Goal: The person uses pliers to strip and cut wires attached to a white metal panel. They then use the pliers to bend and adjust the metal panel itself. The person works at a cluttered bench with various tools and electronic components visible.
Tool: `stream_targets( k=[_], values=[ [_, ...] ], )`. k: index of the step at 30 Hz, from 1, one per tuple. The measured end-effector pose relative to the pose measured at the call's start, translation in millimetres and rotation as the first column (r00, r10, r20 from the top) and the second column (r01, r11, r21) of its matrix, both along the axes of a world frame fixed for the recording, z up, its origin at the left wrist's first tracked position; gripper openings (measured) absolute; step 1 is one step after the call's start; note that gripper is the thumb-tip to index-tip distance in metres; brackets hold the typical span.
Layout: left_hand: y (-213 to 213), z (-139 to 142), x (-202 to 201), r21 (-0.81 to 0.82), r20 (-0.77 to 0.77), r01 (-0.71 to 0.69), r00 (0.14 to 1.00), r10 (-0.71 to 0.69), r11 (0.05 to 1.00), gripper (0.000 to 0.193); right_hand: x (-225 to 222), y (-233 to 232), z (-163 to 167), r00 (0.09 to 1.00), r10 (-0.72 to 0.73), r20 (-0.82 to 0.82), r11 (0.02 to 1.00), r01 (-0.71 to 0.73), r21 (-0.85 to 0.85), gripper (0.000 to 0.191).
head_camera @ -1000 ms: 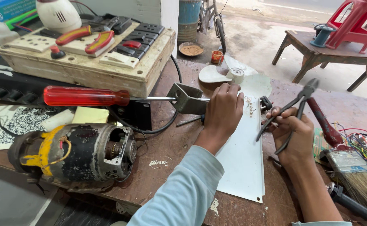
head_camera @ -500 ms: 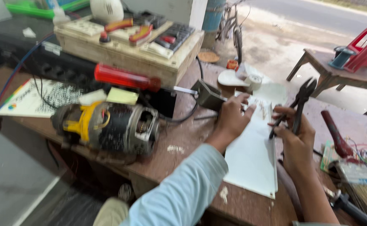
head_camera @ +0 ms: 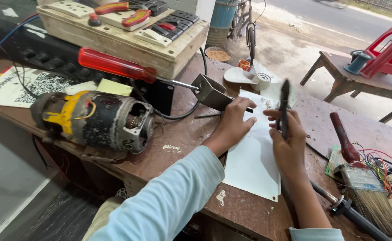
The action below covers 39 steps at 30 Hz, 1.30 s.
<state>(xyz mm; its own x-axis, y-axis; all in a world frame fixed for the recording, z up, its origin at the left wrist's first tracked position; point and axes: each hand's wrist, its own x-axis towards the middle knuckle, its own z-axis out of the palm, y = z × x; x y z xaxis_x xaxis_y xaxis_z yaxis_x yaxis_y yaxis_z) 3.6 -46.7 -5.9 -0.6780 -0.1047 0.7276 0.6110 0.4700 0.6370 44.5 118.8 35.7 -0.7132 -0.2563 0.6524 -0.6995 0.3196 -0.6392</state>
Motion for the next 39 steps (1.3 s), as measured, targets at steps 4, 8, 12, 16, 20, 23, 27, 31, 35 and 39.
stream_targets(
  k=[4,8,12,16,20,23,27,31,35,39],
  values=[
    [-2.9,-5.3,0.5,0.01,0.003,-0.028,1.0,0.028,1.0,0.026,1.9,-10.5,2.9,0.999,0.023,0.024,0.993,-0.025,0.112,0.045],
    [-7.0,-6.5,-7.7,0.048,-0.069,-0.007,0.998,0.01,0.999,0.03,6.1,-22.8,2.3,0.996,-0.045,0.073,0.97,0.026,0.241,0.045],
    [-8.9,-7.0,-5.4,0.072,-0.079,0.066,0.995,-0.06,0.995,0.029,13.1,-23.5,5.1,0.993,-0.052,0.101,0.974,0.028,0.227,0.048],
    [-11.8,-3.3,3.4,0.095,-0.002,0.043,0.999,-0.043,0.995,0.026,17.1,-26.4,5.2,0.994,-0.041,0.104,0.982,0.021,0.185,0.055],
    [-8.1,3.3,1.6,0.105,0.037,-0.037,0.999,0.033,0.994,0.013,12.1,-26.3,4.2,0.989,-0.103,0.11,0.993,0.095,0.077,0.053],
    [-9.0,1.8,3.8,0.081,-0.038,-0.064,0.997,0.067,0.995,0.016,11.1,-23.5,0.9,0.989,-0.131,0.075,0.991,0.128,0.038,0.051],
    [-8.6,2.6,5.8,0.073,0.015,-0.063,0.998,0.062,0.995,0.017,11.0,-22.1,-0.6,0.991,-0.127,0.052,0.991,0.125,0.042,0.054],
    [-6.0,6.4,8.1,0.066,-0.003,-0.051,0.999,0.052,0.996,0.017,12.1,-22.4,0.9,0.994,-0.113,0.003,0.991,0.112,0.076,0.054],
    [-4.0,9.9,10.4,0.03,0.001,-0.058,0.998,0.058,0.998,0.017,12.8,-22.4,2.6,0.989,-0.136,0.066,0.987,0.129,0.096,0.054],
    [-1.7,13.3,11.5,0.016,0.0,-0.062,0.998,0.062,0.998,0.016,12.4,-21.4,4.0,0.992,-0.122,0.033,0.988,0.119,0.102,0.054]
  ],
)
